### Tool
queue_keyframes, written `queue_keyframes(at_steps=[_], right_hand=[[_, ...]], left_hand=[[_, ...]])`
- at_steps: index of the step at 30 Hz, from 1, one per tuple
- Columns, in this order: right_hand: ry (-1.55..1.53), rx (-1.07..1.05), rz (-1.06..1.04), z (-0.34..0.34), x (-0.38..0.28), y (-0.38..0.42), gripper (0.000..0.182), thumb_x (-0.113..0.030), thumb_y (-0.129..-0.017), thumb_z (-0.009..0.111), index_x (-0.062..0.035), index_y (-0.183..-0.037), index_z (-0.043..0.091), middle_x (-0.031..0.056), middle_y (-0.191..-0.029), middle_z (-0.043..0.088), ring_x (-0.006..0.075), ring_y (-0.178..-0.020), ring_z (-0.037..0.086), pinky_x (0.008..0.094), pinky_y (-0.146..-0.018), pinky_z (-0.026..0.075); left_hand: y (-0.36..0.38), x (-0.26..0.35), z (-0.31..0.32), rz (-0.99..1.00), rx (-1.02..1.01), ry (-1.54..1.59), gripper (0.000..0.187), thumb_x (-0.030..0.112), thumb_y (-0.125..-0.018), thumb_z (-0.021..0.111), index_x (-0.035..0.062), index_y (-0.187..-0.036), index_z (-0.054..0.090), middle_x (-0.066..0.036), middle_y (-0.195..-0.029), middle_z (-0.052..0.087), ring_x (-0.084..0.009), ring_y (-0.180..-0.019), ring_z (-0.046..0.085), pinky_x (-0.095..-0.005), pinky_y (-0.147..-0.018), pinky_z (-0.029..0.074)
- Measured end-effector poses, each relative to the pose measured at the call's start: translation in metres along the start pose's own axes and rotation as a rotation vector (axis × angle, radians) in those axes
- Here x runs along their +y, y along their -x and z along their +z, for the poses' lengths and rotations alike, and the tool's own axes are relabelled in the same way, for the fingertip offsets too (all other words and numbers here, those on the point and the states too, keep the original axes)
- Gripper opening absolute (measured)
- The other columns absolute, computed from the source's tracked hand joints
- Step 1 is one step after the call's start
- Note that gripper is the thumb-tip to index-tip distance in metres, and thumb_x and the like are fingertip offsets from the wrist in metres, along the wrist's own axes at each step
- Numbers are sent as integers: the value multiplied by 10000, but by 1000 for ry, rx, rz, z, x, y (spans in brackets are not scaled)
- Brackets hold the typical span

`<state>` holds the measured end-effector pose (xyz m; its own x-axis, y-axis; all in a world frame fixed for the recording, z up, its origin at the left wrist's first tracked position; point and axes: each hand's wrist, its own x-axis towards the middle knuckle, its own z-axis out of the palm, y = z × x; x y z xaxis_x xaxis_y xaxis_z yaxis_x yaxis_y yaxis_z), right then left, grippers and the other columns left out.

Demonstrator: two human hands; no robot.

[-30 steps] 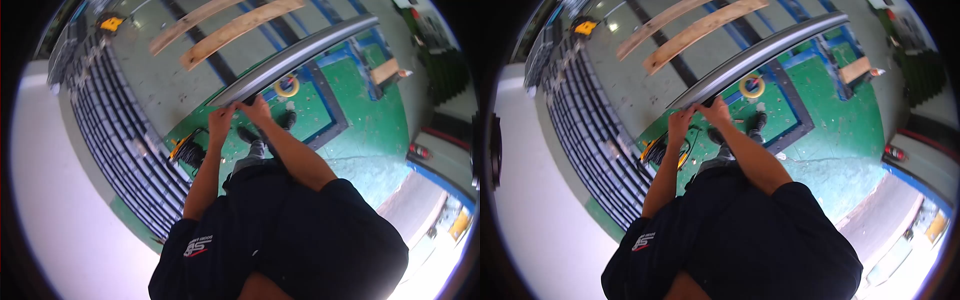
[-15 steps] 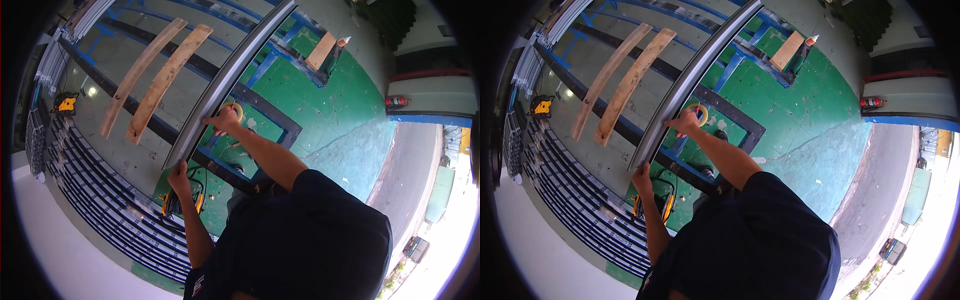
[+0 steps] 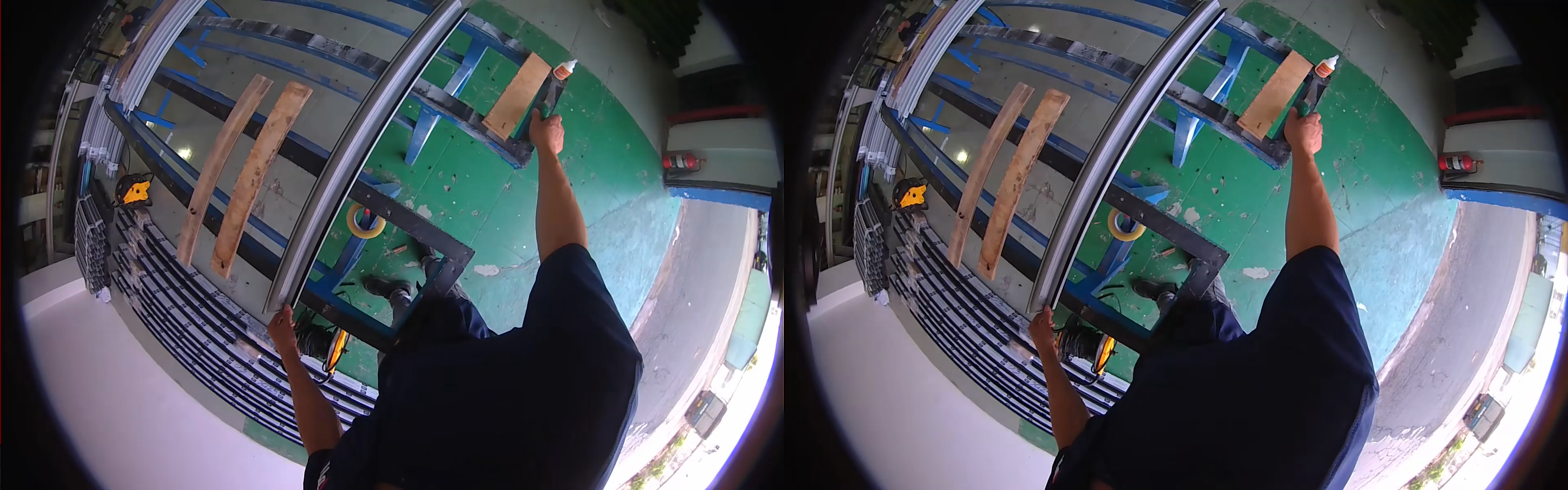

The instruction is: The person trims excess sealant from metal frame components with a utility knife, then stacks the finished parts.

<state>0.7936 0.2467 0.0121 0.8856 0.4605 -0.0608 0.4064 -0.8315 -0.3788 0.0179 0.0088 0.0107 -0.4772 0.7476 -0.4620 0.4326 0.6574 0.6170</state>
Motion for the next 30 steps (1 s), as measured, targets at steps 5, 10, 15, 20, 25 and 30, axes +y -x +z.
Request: queue_keyframes(at_steps=[5,10,15,20,25,30], right_hand=[[23,-95,118,-6,-10,-12,724,-562,-833,708,-24,-1311,629,236,-1321,673,383,-1246,649,474,-1022,531],[34,-84,34,-15,-8,-17,623,-524,-818,693,17,-1122,748,242,-1226,721,384,-1197,681,468,-1010,540],[-400,107,28,-2,37,25,548,-432,-912,527,81,-960,714,296,-917,726,394,-856,727,464,-823,560],[-843,-275,13,-17,66,206,410,-312,-1021,472,46,-892,626,105,-677,602,203,-466,597,361,-437,472],[-710,-759,-204,-50,59,390,270,-200,-1008,616,50,-1110,638,94,-693,610,148,-515,590,327,-462,434],[-337,-1030,-623,-83,7,499,285,-162,-1019,613,51,-1209,610,128,-760,647,185,-584,646,346,-544,497]], left_hand=[[-3,-2,-4,-74,-11,54,454,412,-932,791,-35,-1003,769,-80,-929,763,-151,-795,662,-304,-692,523],[-3,-1,-6,-88,-23,52,448,419,-932,793,-23,-996,763,-62,-893,737,-142,-763,632,-306,-704,521],[1,-3,-3,-79,-44,121,416,410,-958,763,-5,-959,756,-45,-850,710,-120,-710,585,-307,-672,501],[0,-17,-6,-18,-135,261,319,365,-988,721,47,-987,749,-8,-824,692,-91,-710,592,-257,-630,424],[9,-22,-13,0,-287,468,282,356,-998,690,93,-1069,760,24,-849,701,-70,-783,623,-248,-678,392],[1,-35,-15,165,-340,395,343,292,-1013,662,-36,-1074,743,-25,-890,727,-132,-873,661,-306,-882,492]])
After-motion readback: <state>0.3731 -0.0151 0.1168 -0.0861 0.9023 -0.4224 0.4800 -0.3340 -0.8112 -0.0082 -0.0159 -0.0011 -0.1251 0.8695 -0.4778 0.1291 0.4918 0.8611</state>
